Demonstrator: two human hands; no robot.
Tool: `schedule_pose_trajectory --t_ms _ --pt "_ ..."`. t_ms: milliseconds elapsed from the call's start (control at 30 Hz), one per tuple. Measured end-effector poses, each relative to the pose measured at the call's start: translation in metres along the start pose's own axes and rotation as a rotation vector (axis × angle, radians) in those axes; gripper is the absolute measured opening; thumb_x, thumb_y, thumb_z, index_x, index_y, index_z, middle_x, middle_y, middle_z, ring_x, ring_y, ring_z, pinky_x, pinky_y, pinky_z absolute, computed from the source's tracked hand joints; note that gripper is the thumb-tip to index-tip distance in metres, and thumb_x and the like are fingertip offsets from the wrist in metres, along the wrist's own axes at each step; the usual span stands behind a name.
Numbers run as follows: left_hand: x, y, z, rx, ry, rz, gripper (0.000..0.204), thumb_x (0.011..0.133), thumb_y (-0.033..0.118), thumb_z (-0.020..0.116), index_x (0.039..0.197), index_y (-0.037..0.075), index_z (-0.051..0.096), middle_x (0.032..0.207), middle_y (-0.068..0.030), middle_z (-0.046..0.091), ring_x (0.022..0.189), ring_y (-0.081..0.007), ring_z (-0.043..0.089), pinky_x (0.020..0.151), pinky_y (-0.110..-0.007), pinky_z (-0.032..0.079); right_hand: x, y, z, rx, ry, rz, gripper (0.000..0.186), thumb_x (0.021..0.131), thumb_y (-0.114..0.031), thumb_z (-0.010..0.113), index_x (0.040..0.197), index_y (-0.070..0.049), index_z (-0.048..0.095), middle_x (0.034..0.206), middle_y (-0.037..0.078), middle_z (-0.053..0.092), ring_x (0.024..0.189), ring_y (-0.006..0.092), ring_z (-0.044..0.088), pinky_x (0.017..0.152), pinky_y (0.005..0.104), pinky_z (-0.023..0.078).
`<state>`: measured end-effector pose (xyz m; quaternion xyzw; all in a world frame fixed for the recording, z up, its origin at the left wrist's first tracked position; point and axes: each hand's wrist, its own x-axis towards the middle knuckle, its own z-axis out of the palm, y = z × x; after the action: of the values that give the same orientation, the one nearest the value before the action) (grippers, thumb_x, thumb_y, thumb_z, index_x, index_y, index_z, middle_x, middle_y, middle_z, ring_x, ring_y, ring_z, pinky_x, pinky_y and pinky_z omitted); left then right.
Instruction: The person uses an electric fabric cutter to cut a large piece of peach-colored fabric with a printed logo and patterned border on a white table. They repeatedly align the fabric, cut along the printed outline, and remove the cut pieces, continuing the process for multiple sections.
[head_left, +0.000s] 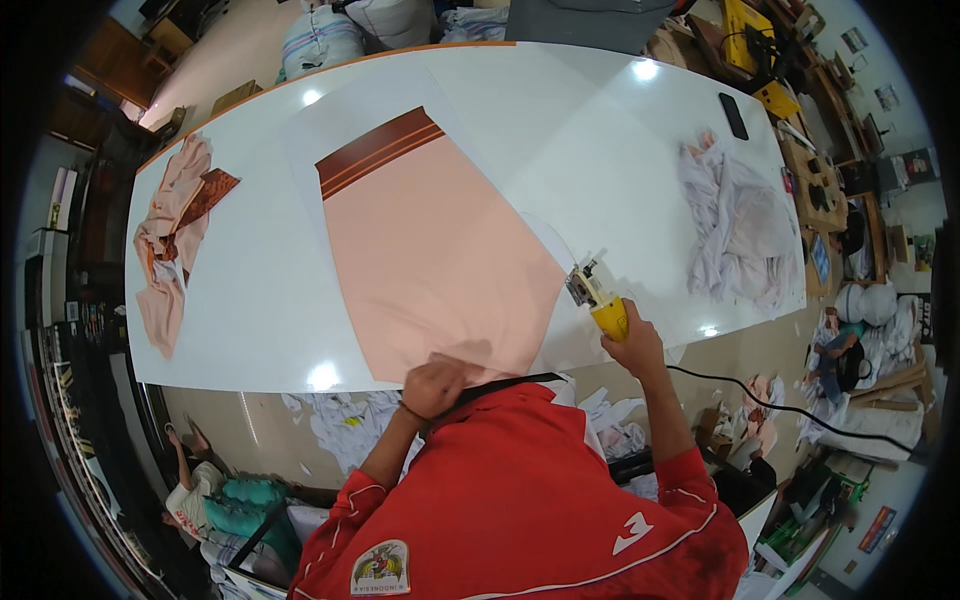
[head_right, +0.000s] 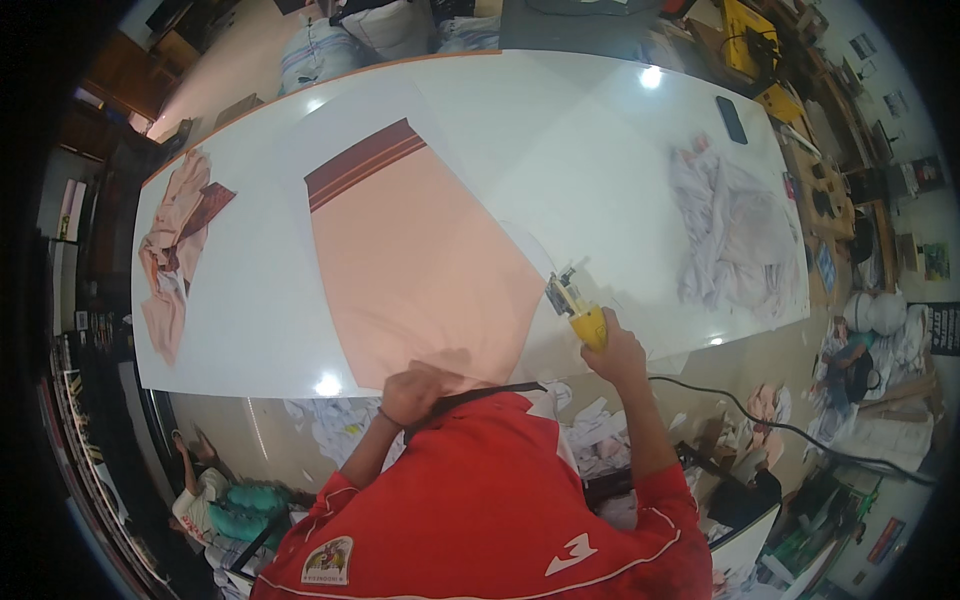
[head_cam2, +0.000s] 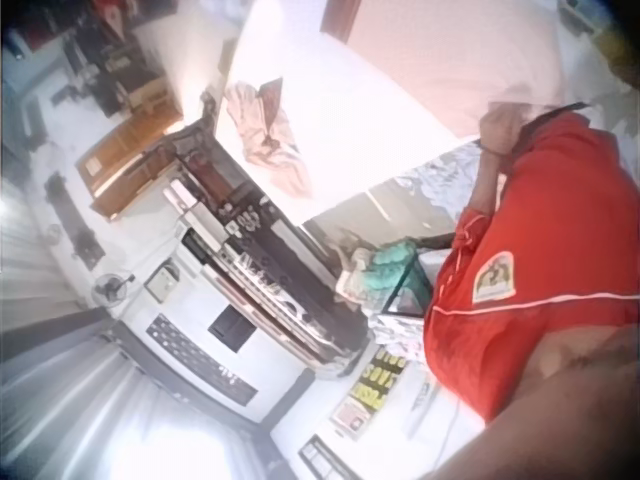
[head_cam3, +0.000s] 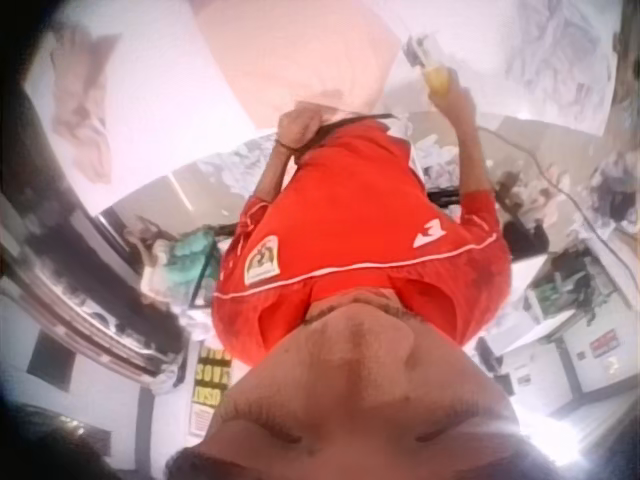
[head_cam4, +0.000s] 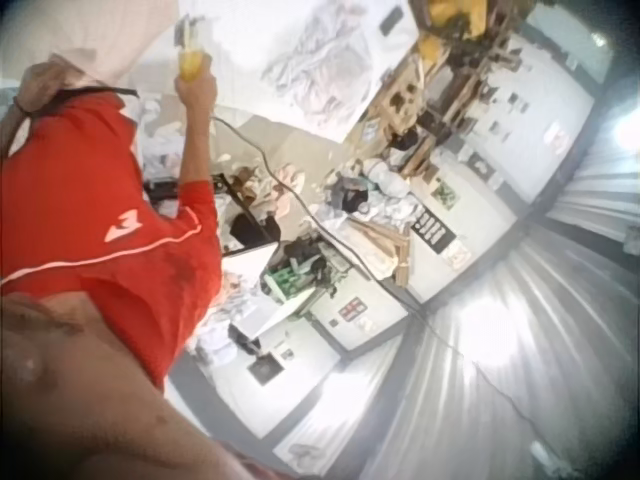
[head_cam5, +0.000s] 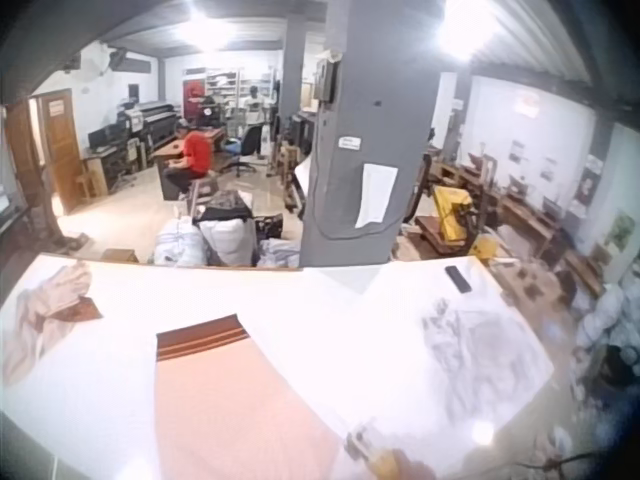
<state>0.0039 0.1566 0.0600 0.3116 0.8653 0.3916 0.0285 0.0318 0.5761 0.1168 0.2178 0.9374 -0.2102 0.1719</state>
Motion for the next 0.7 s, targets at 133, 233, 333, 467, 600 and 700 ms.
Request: schedule_pose_trajectory --t_ms 133,233,333,467,600,700 --pt "-0.020 -0.037 -0.019 0.135 0.295 -0.203 0.016 0.091 0.007 0.074 0.106 0.004 0.076 0.084 -0.0130 0.073 0.073 -0.0309 0.071 0.068 -0.043 0.058 0.009 -0.009 -0.007 -0.022 -0.014 -0.006 0.082 0.079 -0.038 0.078 0.150 -0.018 0.044 0.101 0.026 0.075 0.095 0.0504 0.072 0.082 0.0585 0.059" --pt "-0.040 -0.061 -0.041 0.181 0.430 -0.342 0.017 0.092 0.004 0.073 0.109 0.003 0.076 0.084 -0.0129 0.071 0.075 -0.0297 0.070 0.070 -0.041 0.057 0.015 -0.011 -0.009 -0.031 -0.031 0.007 0.081 0.078 -0.037 0.078 0.150 -0.019 0.045 0.101 0.026 0.075 0.095 0.0502 0.072 0.082 0.0584 0.059" --pt "-0.057 -0.079 -0.059 0.268 0.522 -0.444 0.018 0.094 0.005 0.073 0.111 0.002 0.076 0.087 -0.0123 0.071 0.082 -0.0280 0.070 0.074 -0.040 0.057 0.020 -0.015 -0.010 -0.043 -0.035 0.009 0.080 0.078 -0.036 0.078 0.149 -0.020 0.045 0.102 0.025 0.075 0.096 0.0500 0.072 0.082 0.0585 0.059" --pt "-0.070 -0.104 -0.069 0.308 0.566 -0.580 0.020 0.097 0.010 0.073 0.115 0.003 0.075 0.091 -0.0109 0.068 0.087 -0.0257 0.065 0.077 -0.039 0.055 0.030 -0.026 -0.016 -0.051 -0.060 -0.002 0.079 0.078 -0.036 0.077 0.149 -0.019 0.045 0.102 0.025 0.075 0.096 0.0500 0.072 0.082 0.0588 0.059" --pt "-0.069 -0.121 -0.061 0.262 0.633 -0.643 0.022 0.097 0.015 0.075 0.115 0.003 0.073 0.088 -0.0087 0.061 0.084 -0.0254 0.059 0.075 -0.039 0.051 0.044 -0.037 -0.019 -0.052 -0.074 -0.034 0.077 0.079 -0.037 0.075 0.148 -0.019 0.045 0.103 0.026 0.074 0.098 0.0500 0.072 0.084 0.0585 0.058" --pt "-0.066 -0.125 -0.054 0.308 0.668 -0.635 0.024 0.095 0.018 0.077 0.113 0.004 0.072 0.087 -0.0080 0.057 0.083 -0.0258 0.057 0.075 -0.040 0.048 0.053 -0.051 -0.022 -0.038 -0.089 -0.042 0.076 0.080 -0.037 0.074 0.147 -0.018 0.045 0.104 0.026 0.074 0.099 0.0500 0.071 0.085 0.0580 0.058"
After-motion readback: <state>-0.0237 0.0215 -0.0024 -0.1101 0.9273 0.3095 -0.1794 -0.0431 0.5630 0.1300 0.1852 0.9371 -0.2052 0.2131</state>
